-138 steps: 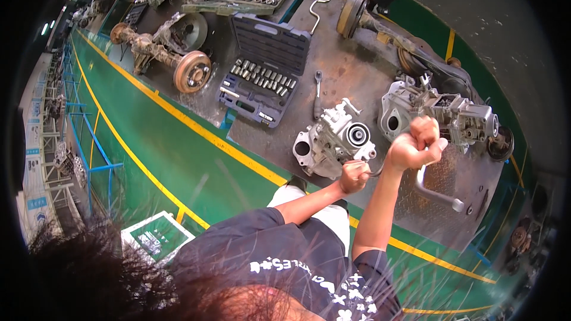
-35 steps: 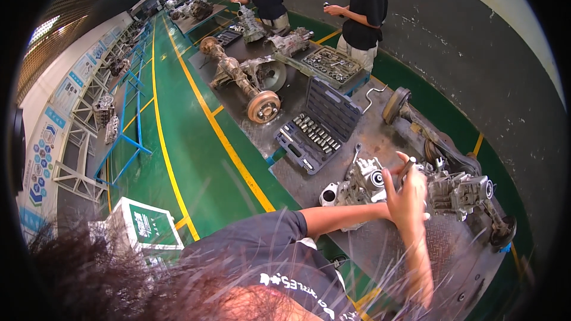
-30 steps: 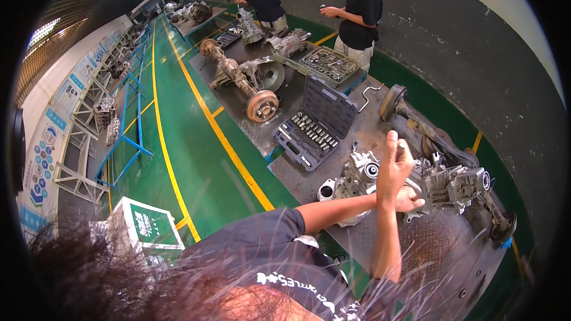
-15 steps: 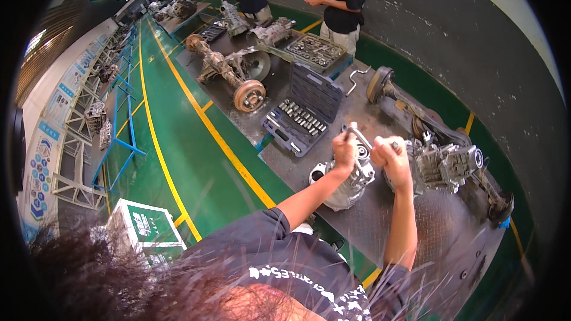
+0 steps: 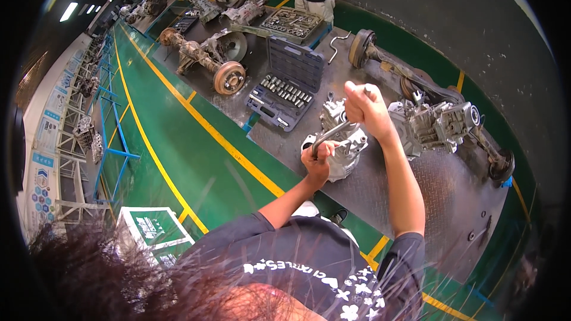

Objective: The person assembles parts of an automotive transmission, using a socket wrench to tighten bolts on the housing and various components on a workbench.

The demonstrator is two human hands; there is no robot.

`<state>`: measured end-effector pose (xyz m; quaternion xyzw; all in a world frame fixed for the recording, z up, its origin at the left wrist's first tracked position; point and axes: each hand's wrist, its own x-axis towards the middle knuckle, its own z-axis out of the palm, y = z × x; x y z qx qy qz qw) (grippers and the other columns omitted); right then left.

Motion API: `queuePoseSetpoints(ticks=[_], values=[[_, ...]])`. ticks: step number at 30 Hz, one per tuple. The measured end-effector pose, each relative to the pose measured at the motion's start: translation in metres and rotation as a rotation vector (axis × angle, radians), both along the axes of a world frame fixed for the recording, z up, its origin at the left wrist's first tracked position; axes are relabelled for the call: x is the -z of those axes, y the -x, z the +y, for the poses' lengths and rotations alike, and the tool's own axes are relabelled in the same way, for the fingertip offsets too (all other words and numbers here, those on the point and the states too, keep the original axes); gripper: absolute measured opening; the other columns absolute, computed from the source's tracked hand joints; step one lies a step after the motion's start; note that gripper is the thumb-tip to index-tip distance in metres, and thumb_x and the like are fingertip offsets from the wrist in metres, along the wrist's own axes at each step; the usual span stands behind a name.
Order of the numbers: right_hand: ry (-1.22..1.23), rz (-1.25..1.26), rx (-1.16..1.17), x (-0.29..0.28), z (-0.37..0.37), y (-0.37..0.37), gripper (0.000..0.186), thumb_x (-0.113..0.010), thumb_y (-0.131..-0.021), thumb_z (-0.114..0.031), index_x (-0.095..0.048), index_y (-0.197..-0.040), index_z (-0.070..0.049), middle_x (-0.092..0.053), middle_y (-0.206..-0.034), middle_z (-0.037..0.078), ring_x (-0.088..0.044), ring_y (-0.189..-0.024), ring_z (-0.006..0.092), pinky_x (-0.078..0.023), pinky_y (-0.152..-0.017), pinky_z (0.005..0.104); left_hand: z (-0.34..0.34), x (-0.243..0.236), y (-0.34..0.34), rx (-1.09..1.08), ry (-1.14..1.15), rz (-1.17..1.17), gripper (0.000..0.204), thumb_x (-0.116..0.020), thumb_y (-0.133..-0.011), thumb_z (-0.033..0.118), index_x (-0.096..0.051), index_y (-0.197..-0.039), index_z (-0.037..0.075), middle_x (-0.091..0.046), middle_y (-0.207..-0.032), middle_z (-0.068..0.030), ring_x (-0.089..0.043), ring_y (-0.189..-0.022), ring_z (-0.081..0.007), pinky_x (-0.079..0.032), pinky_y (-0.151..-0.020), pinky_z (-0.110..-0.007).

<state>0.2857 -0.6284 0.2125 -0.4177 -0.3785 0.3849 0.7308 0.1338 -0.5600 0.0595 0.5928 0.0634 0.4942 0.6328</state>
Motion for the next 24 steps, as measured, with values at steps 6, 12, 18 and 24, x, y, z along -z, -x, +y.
queuePoseSetpoints(ticks=[6, 12, 18, 24], values=[[-0.033, 0.064, -0.022, 0.003, 0.007, 0.004, 0.047, -0.045, -0.110, -0.031, -0.032, -0.068, -0.015, -0.027, -0.054, -0.008, -0.021, -0.045, 0.0048, -0.018, -0.044, 0.0259, -0.005, 0.033, 0.001, 0.165, -0.027, -0.256, 0.042, -0.044, -0.108, 0.027, -0.052, -0.075, 0.001, -0.053, -0.069, -0.0085, -0.058, -0.066, -0.0223, -0.055, -0.076, -0.037], [0.005, -0.074, 0.144, -0.002, 0.016, 0.030, 0.045, -0.048, -0.109, -0.033, -0.038, -0.070, -0.015, -0.029, -0.056, -0.008, -0.025, -0.046, 0.0033, -0.018, -0.042, 0.0247, -0.034, 0.039, 0.003, 0.268, -0.468, -0.053, 0.039, -0.047, -0.103, 0.036, -0.053, -0.081, 0.005, -0.054, -0.076, -0.0123, -0.056, -0.072, -0.0354, -0.047, -0.071, -0.045], [0.120, -0.041, 0.167, -0.006, 0.012, 0.014, 0.045, -0.048, -0.109, -0.035, -0.037, -0.069, -0.017, -0.031, -0.057, -0.009, -0.025, -0.047, 0.0024, -0.019, -0.043, 0.0234, -0.032, -0.020, -0.016, 0.400, -0.779, 0.191, 0.032, -0.054, -0.099, 0.034, -0.050, -0.078, 0.010, -0.052, -0.068, -0.0094, -0.056, -0.071, -0.0348, -0.045, -0.069, -0.045], [0.412, -0.460, -0.013, -0.009, 0.026, 0.039, 0.056, -0.049, -0.107, -0.049, -0.031, -0.065, -0.015, -0.025, -0.064, -0.011, -0.021, -0.058, 0.0046, -0.018, -0.052, 0.0283, -0.042, -0.016, -0.049, 0.344, -0.974, 0.411, 0.034, -0.065, -0.091, 0.035, -0.069, -0.072, 0.007, -0.067, -0.071, -0.0183, -0.066, -0.064, -0.0387, -0.051, -0.062, -0.049]])
